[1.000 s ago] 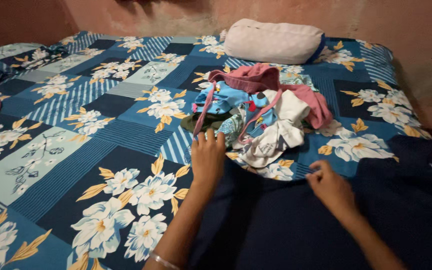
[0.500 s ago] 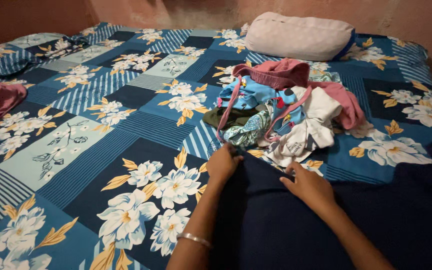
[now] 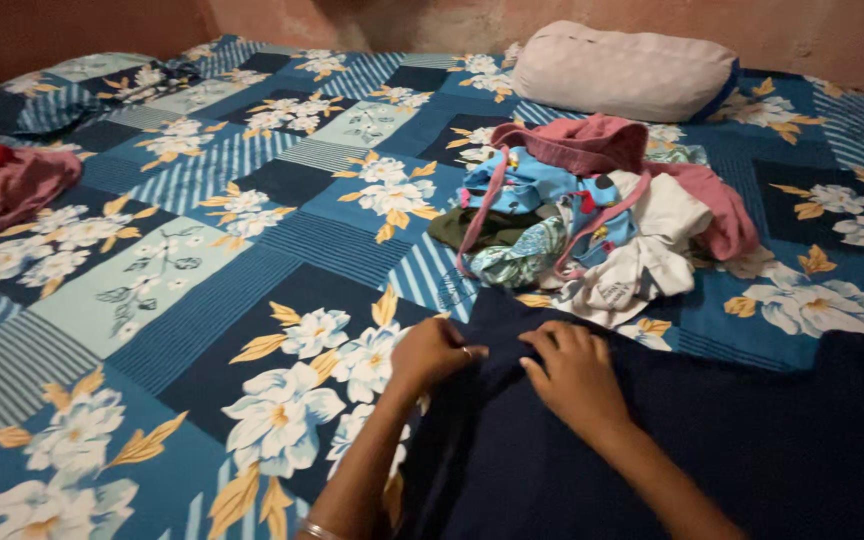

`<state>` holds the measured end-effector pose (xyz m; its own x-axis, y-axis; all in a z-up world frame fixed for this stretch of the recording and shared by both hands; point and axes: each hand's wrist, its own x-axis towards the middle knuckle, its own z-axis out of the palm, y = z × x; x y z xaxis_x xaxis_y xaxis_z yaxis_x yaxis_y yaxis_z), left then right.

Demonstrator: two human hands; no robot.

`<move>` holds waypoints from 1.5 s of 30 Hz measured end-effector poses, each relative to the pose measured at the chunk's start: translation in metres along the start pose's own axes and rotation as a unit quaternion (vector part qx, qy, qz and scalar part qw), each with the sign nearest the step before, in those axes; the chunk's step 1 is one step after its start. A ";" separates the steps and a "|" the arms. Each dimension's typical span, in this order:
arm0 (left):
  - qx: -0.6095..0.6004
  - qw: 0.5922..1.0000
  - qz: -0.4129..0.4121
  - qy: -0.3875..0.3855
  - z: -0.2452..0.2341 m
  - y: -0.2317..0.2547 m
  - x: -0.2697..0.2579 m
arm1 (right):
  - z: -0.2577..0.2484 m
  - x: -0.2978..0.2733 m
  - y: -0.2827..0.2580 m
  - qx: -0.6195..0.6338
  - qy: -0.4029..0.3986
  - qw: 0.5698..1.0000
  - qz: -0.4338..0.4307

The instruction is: The person folds a dark blue t-shirt on a bed, smoothing and aligning it before folding it into a compact rectangle. Then the person picks up a white t-shirt from a pile of clothes and begins to fold it in the same manner.

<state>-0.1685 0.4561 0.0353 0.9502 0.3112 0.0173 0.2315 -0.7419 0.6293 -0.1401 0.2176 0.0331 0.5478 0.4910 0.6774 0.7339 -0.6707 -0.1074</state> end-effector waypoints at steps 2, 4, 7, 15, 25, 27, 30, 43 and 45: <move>-0.023 0.998 0.042 0.052 0.004 0.001 -0.007 | 0.012 0.008 -0.020 0.004 -0.042 0.999 0.016; -0.038 0.990 0.054 0.124 0.013 0.004 -0.015 | 0.027 0.026 -0.024 0.057 -0.084 0.986 0.130; -0.033 0.983 0.022 0.177 0.022 0.004 -0.024 | 0.055 0.054 -0.008 0.020 -0.163 0.962 0.217; 0.030 0.998 0.005 -0.048 -0.016 -0.016 -0.037 | 0.140 0.083 0.043 0.272 -0.181 0.899 0.290; -0.059 0.989 0.082 -0.106 -0.025 -0.050 -0.084 | 0.078 0.004 -0.038 0.179 -0.120 0.976 0.025; -0.143 0.968 0.151 -0.142 -0.028 -0.063 -0.109 | 0.056 -0.017 -0.069 0.128 -0.142 0.981 -0.010; -0.290 0.951 -0.091 -0.050 -0.029 -0.068 -0.141 | 0.032 -0.034 -0.099 0.165 -0.166 0.972 -0.003; -0.110 0.992 0.006 -0.068 -0.070 -0.075 -0.238 | -0.042 -0.116 -0.170 0.169 -0.231 0.958 -0.005; -0.099 0.991 -0.066 -0.063 -0.081 -0.077 -0.253 | -0.050 -0.123 -0.182 0.162 -0.238 0.958 -0.006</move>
<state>-0.4439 0.4820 0.0455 0.9359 0.3121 -0.1634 0.3210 -0.5642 0.7607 -0.3610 0.2512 0.0058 0.6030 0.7471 0.2799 0.7851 -0.4934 -0.3743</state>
